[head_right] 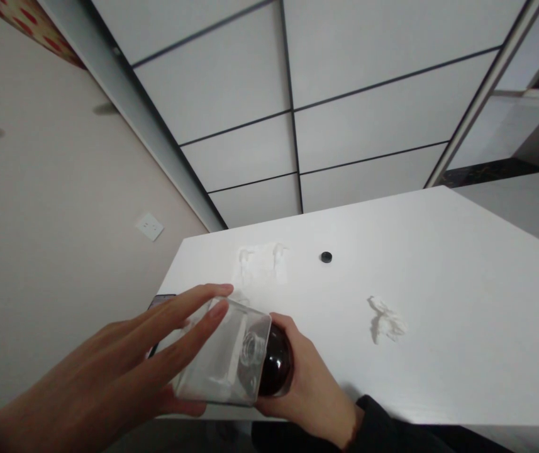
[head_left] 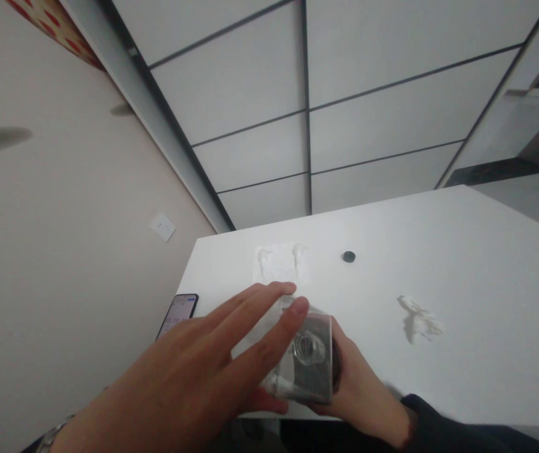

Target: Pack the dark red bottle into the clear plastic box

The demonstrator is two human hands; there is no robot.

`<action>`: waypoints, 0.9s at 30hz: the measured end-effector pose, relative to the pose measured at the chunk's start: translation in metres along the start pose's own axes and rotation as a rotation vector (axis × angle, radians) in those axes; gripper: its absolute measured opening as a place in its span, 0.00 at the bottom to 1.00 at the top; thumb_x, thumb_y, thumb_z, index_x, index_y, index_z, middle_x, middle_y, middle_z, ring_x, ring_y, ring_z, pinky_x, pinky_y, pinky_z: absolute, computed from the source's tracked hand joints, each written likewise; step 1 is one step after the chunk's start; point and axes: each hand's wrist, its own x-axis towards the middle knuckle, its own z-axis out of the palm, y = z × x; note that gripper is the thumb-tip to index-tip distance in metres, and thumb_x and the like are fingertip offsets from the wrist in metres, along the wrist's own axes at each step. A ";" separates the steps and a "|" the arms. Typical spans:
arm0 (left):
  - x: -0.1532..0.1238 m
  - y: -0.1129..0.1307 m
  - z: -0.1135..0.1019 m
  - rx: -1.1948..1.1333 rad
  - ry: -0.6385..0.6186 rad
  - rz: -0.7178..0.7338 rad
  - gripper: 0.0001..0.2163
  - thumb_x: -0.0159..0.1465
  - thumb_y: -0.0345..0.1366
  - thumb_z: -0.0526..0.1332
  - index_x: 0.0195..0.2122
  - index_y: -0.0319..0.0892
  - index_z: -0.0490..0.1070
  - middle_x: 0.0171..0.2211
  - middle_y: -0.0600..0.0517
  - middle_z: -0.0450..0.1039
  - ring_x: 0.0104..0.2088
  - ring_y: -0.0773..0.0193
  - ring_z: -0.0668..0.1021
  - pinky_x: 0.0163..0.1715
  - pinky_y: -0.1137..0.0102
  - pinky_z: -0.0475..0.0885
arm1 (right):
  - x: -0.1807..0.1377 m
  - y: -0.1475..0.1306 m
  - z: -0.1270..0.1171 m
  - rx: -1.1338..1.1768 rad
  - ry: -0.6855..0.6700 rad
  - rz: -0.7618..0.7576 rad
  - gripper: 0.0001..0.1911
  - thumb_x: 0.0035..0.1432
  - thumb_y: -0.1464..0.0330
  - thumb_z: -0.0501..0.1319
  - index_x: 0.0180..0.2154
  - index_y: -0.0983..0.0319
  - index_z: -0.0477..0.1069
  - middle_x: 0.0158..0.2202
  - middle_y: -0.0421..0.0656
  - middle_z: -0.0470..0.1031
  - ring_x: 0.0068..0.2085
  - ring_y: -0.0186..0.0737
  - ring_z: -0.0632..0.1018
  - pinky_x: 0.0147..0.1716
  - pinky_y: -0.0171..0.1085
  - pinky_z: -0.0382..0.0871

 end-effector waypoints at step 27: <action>0.001 -0.001 -0.008 0.080 -0.121 0.045 0.40 0.68 0.20 0.52 0.78 0.57 0.45 0.69 0.47 0.68 0.64 0.51 0.77 0.58 0.59 0.79 | -0.001 -0.002 0.002 0.063 0.001 0.003 0.44 0.41 0.70 0.79 0.59 0.54 0.65 0.55 0.46 0.77 0.55 0.53 0.80 0.55 0.53 0.75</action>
